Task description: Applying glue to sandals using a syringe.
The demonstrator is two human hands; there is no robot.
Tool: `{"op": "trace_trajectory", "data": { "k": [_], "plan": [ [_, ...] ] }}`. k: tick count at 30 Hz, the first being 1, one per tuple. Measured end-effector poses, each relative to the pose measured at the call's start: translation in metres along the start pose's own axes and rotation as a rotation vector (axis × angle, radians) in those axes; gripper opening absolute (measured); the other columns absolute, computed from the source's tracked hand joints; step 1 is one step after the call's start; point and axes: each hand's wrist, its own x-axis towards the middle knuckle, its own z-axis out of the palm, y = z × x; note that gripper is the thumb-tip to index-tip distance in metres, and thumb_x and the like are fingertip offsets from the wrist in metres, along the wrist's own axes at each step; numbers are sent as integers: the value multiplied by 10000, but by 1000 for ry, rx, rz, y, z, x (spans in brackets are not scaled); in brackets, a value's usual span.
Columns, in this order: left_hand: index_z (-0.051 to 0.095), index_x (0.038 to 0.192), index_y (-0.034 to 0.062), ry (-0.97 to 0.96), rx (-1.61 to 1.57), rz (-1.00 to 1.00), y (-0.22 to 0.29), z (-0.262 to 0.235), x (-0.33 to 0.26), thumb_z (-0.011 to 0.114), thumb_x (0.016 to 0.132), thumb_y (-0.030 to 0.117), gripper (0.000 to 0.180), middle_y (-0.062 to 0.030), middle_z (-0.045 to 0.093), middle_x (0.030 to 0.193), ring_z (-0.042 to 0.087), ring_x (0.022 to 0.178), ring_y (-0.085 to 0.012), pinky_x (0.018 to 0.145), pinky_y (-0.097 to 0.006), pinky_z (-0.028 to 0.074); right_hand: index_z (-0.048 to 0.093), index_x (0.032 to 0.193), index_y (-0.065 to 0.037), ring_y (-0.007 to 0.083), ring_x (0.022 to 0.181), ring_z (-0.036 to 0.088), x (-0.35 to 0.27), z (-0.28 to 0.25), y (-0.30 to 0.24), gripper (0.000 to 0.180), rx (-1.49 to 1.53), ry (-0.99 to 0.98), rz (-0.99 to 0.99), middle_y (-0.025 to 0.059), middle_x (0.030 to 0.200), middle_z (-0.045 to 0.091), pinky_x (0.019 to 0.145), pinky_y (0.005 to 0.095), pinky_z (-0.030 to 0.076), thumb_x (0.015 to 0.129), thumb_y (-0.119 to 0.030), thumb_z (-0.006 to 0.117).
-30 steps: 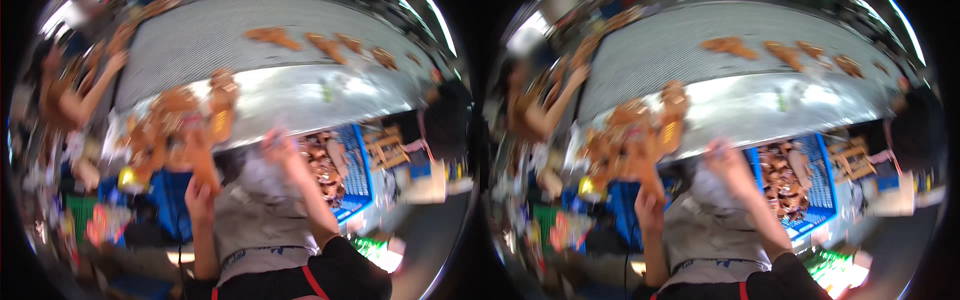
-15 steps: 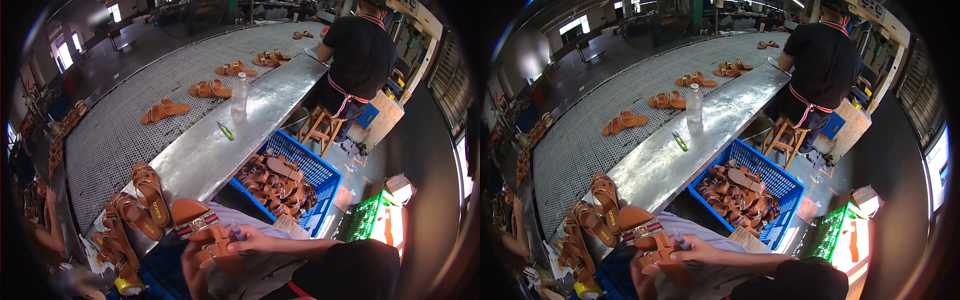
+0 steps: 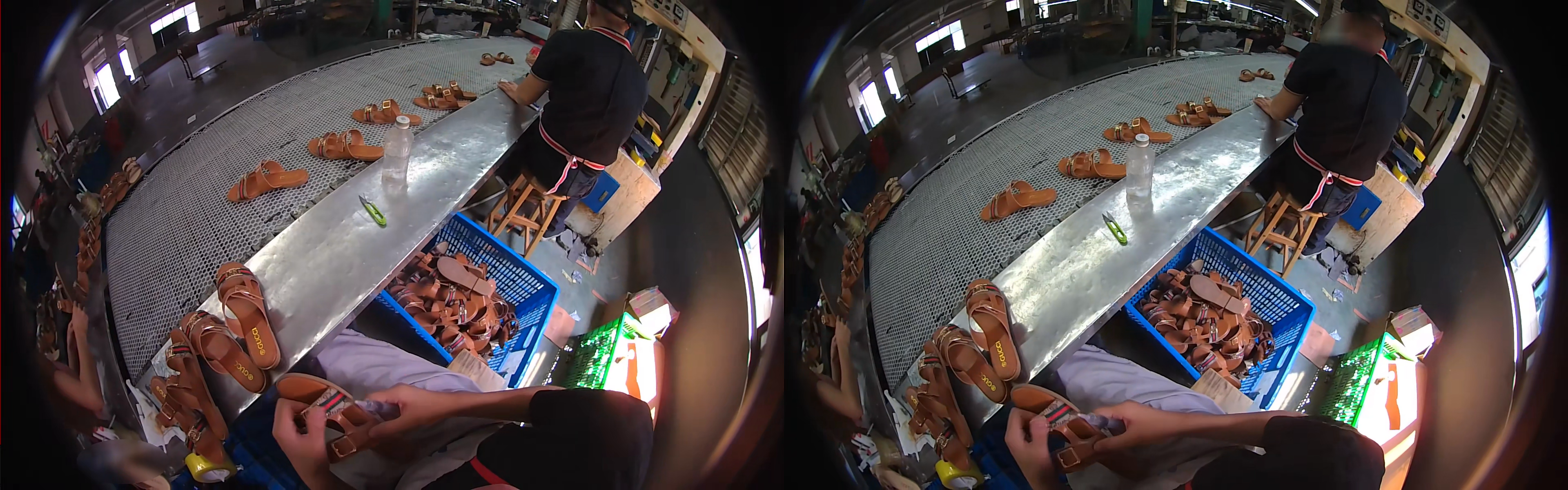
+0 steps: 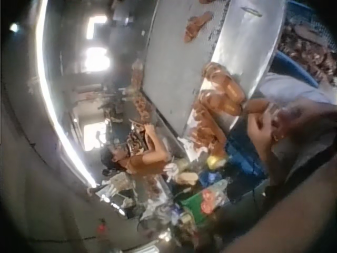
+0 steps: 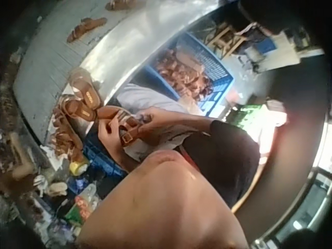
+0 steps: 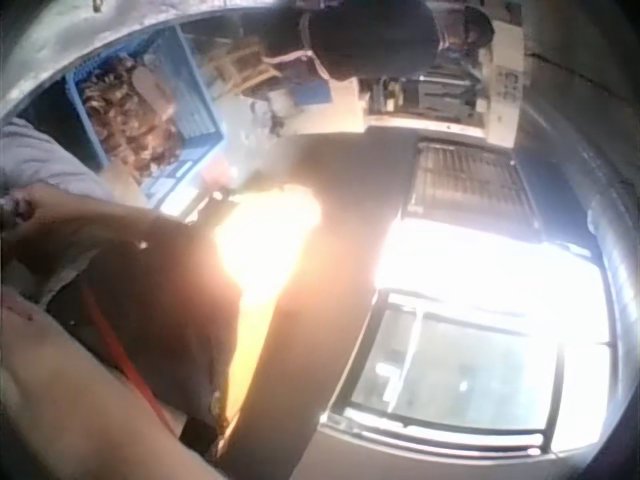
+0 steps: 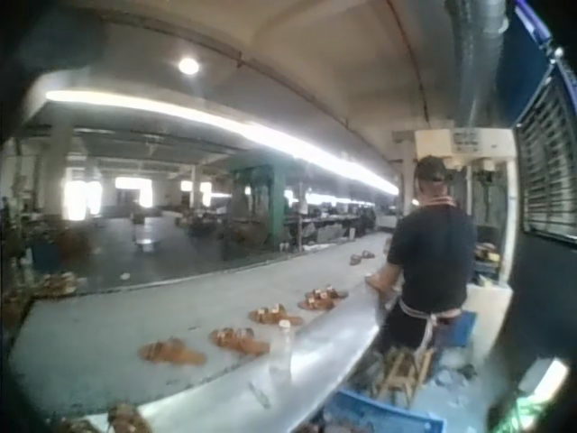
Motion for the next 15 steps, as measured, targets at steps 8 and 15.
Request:
{"op": "trace_trajectory", "data": {
  "k": [8,15],
  "plan": [
    [467,706,-8,-141,147,44,1,7,-12,796,827,139,379,-123,417,729,419,651,-229,602,-362,376,510,1318,-104,46,816,519,-19,-22,19,402,145,141,84,14,1103,614,678,207,435,964,-255,626],
    [524,720,6,-79,168,112,-29,-2,-15,804,828,132,325,-119,467,734,459,657,-243,602,-362,402,511,1297,-119,49,704,486,0,-55,33,282,117,409,90,-14,1037,601,568,202,377,1028,-187,459]
  ]
}}
